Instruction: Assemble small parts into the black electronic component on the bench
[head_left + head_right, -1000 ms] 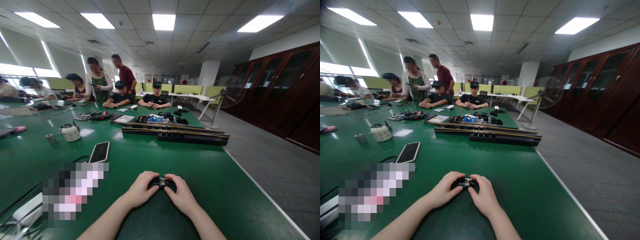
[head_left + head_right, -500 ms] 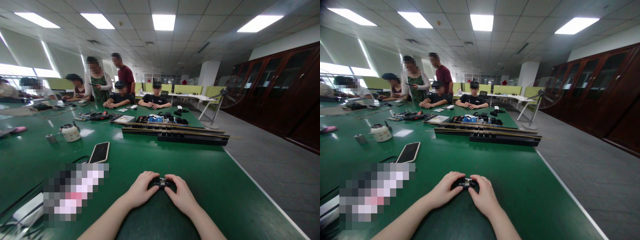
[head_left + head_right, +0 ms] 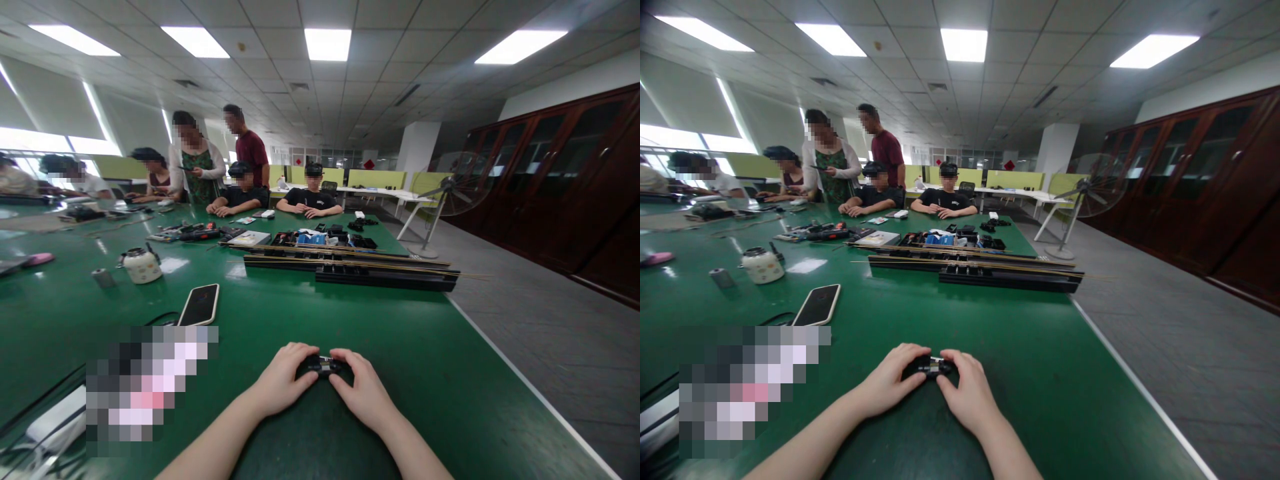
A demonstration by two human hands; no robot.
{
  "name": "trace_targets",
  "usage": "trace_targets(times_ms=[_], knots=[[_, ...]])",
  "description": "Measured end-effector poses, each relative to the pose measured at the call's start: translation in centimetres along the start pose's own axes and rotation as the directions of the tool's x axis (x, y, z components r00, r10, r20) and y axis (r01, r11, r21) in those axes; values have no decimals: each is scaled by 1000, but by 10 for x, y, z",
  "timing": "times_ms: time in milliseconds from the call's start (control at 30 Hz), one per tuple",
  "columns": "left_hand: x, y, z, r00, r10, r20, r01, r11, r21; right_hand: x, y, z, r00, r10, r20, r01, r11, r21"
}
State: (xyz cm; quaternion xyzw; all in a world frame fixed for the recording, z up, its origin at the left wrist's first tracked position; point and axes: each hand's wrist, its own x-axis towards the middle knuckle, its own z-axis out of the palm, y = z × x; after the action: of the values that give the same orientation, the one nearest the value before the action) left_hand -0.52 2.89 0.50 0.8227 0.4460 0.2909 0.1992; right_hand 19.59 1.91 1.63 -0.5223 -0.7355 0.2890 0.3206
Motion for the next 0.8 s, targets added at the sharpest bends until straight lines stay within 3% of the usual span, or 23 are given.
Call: trace_targets(times_ms=[800], knots=[[0,0,1,1000,-4,-6,4,1000,-26,-1,0,-1,1000,-16,-4,16,1000,-12]])
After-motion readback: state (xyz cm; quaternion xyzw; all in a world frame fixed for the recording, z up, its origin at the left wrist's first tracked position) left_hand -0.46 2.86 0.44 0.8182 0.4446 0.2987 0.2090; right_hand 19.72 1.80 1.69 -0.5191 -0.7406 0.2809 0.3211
